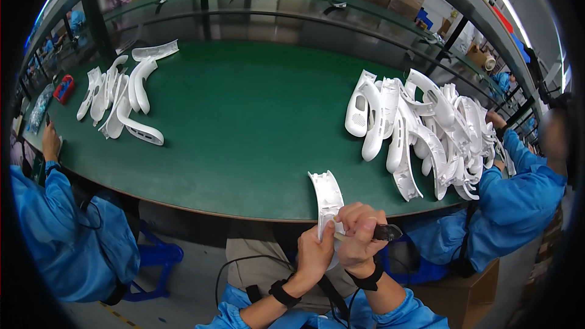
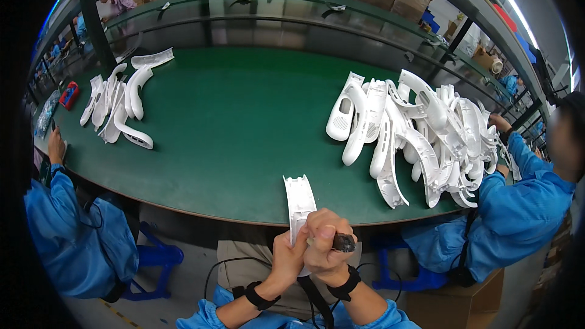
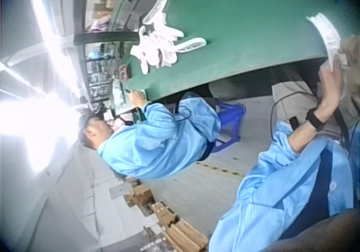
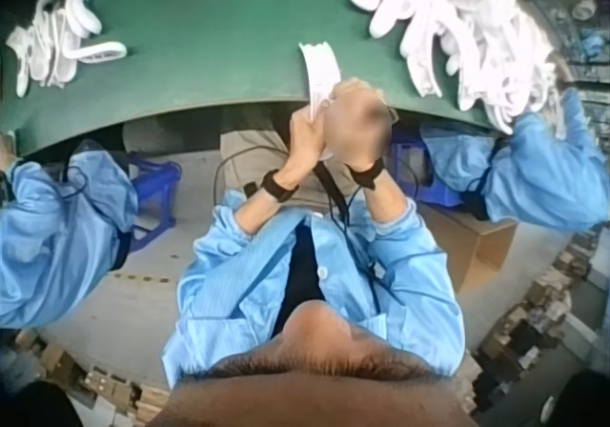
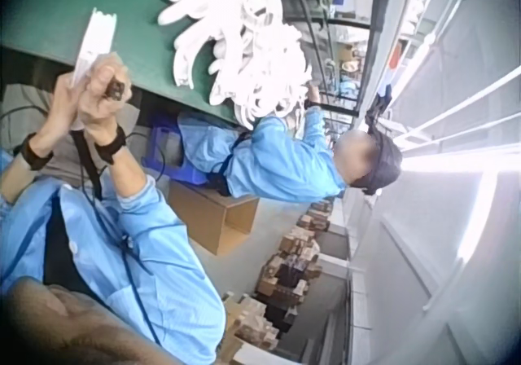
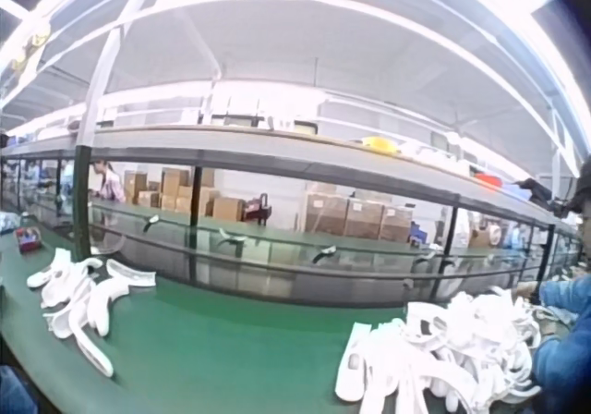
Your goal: Marking specific locations on white plastic housing components using a black marker on an assembly line.
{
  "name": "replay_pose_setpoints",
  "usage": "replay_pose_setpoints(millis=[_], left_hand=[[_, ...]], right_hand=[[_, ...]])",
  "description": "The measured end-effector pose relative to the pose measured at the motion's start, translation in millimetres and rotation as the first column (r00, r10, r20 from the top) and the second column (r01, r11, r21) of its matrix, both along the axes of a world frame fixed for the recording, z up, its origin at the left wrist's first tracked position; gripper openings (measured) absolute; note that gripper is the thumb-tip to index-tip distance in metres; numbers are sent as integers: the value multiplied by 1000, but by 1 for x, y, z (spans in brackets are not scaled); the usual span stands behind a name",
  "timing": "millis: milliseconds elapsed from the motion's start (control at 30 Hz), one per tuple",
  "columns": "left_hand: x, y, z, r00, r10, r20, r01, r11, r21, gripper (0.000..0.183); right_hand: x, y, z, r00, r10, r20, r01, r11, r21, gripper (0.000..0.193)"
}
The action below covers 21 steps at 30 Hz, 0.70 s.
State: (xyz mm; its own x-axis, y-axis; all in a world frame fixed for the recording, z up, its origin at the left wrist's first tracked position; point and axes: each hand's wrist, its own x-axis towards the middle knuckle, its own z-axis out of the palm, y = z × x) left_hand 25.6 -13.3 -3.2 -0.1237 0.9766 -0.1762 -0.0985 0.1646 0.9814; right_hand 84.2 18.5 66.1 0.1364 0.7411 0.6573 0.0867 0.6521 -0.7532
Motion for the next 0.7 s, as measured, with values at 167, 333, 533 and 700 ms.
replay_pose_setpoints(millis=[167,333,533,700], left_hand=[[2,-2,5,1000,12,-21,-12,1000,-3,43],[4,-5,-3,998,25,63,-27,999,29,35],[4,-3,9,999,39,32,-41,998,40,31],[5,-3,10,999,34,-25,-33,999,37,31]], right_hand=[[-4,2,-1,998,-44,-33,43,998,-35,31],[-15,8,-1,987,-156,-25,153,985,-77,29],[-22,21,12,919,-382,-101,338,892,-302,31],[-24,26,18,889,-448,-94,402,863,-306,35]])
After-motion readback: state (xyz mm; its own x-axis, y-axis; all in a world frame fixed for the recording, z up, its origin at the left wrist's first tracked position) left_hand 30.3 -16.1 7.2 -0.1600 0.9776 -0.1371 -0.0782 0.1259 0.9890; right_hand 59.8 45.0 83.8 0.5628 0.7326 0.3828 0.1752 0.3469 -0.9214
